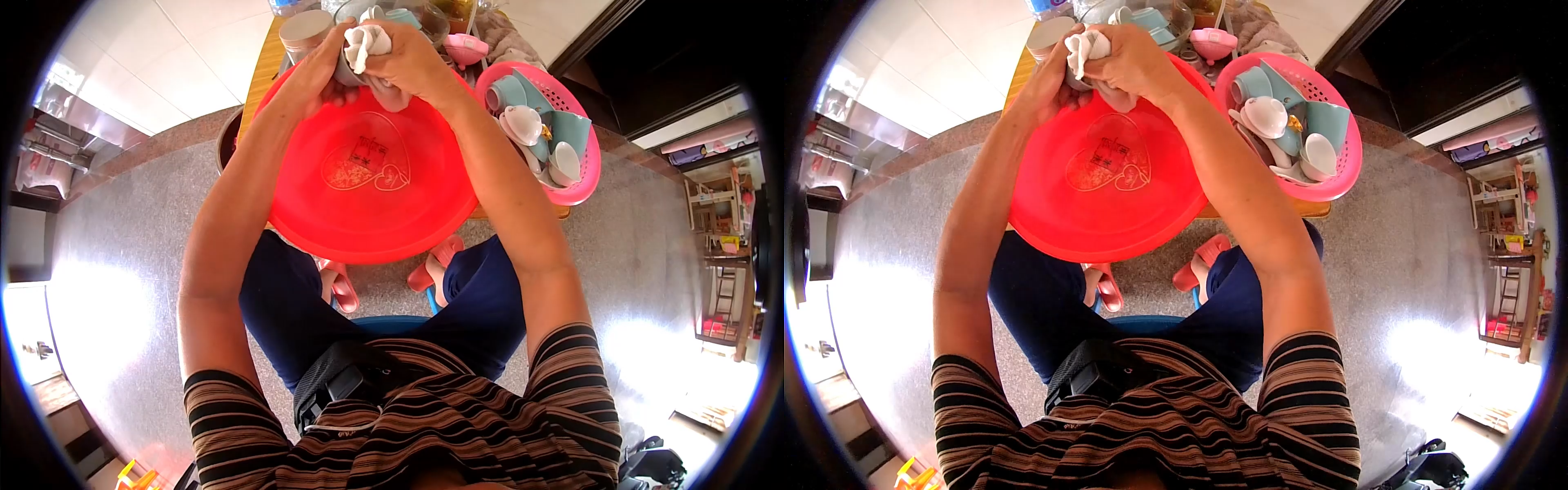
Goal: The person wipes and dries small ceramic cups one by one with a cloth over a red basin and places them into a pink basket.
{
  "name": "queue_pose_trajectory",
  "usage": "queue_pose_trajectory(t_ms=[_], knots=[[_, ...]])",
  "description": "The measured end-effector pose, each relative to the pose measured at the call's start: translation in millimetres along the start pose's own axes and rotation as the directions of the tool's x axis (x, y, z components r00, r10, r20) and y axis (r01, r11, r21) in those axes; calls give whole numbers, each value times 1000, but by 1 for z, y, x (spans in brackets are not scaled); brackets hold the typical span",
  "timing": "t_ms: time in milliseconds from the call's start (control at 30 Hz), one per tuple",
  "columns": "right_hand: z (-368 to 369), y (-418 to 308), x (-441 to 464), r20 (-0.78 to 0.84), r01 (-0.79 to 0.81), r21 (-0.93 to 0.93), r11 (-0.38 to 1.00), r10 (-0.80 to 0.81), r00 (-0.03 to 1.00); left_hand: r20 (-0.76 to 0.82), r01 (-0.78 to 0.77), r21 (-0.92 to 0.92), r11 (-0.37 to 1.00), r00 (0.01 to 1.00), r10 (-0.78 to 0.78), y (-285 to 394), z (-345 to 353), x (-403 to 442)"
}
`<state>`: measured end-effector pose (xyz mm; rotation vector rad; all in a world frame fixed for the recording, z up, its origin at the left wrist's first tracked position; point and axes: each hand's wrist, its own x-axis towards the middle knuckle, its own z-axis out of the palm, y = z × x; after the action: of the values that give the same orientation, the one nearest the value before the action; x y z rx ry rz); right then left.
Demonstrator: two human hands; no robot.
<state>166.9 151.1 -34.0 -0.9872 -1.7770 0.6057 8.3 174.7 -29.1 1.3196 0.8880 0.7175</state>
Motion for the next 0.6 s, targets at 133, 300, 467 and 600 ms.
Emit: queue_pose_trajectory(t_ms=[133,300,467,600], knots=[[-13,-7,0,272,-254,366,895,158,949,-51,-103,49,994,993,105,-3,-2,0],[2,3,0,-124,193,-431,881,-270,955,-12,-91,16,996,996,91,4,4,-4],[-12,-4,0,121,-213,326,921,183,976,18,-75,-13,997,997,75,6,3,-4],[-21,-12,0,189,-299,359,884,245,951,-12,-85,-34,996,996,85,7,3,-4]])
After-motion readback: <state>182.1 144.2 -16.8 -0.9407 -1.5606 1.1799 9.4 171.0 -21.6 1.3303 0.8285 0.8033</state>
